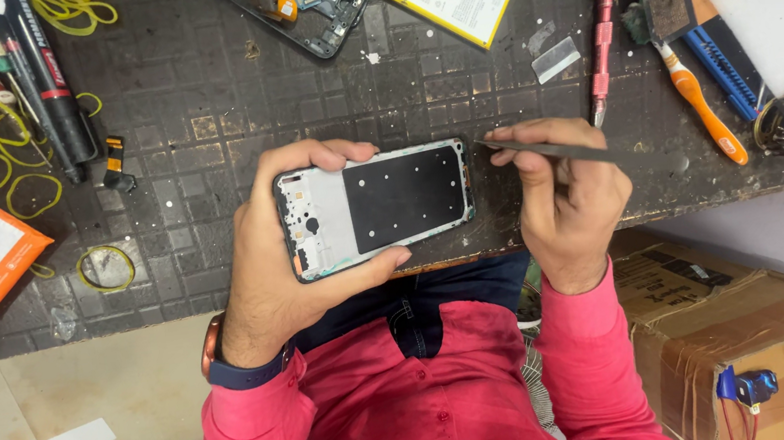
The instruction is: The person holds a disassembled smartphone chassis and uses a metal spudger to scrape adhesive residue from the interior frame. They rotate the device to access different edges and continue scraping along the perimeter.
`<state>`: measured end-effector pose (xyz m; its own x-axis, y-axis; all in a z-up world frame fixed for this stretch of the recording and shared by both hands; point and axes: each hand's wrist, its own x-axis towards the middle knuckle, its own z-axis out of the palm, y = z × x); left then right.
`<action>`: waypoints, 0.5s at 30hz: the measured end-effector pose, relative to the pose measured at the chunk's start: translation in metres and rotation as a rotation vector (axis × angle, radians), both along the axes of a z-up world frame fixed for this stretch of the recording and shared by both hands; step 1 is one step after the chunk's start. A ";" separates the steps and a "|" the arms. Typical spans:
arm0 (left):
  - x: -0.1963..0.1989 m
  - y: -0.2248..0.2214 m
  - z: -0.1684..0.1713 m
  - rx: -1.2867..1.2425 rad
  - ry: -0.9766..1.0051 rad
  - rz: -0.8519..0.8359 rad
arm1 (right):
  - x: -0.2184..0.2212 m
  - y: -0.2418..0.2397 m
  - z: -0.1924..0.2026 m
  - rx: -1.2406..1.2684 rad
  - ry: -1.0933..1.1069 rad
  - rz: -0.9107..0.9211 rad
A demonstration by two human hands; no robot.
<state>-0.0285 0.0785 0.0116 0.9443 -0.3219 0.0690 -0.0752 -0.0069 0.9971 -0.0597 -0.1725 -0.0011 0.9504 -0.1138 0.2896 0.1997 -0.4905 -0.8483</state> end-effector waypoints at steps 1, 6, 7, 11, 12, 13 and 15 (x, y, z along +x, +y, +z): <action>0.000 0.000 0.000 -0.002 -0.006 -0.005 | -0.002 0.001 0.000 0.026 -0.017 0.014; -0.001 -0.001 -0.001 0.007 -0.002 0.000 | -0.002 0.000 -0.001 -0.082 0.010 0.001; -0.001 -0.001 -0.001 0.009 -0.003 -0.002 | -0.002 0.001 -0.001 -0.090 0.017 -0.004; -0.001 -0.001 -0.002 0.008 -0.003 -0.006 | -0.002 0.001 0.001 -0.155 0.001 -0.003; -0.001 -0.002 -0.002 0.007 -0.008 -0.005 | -0.002 0.002 0.001 -0.165 0.001 0.000; -0.001 -0.002 -0.002 0.006 -0.013 -0.003 | -0.002 0.002 0.002 -0.175 0.000 0.005; -0.001 -0.002 -0.002 -0.003 -0.005 -0.005 | -0.001 0.003 0.003 -0.200 -0.007 0.003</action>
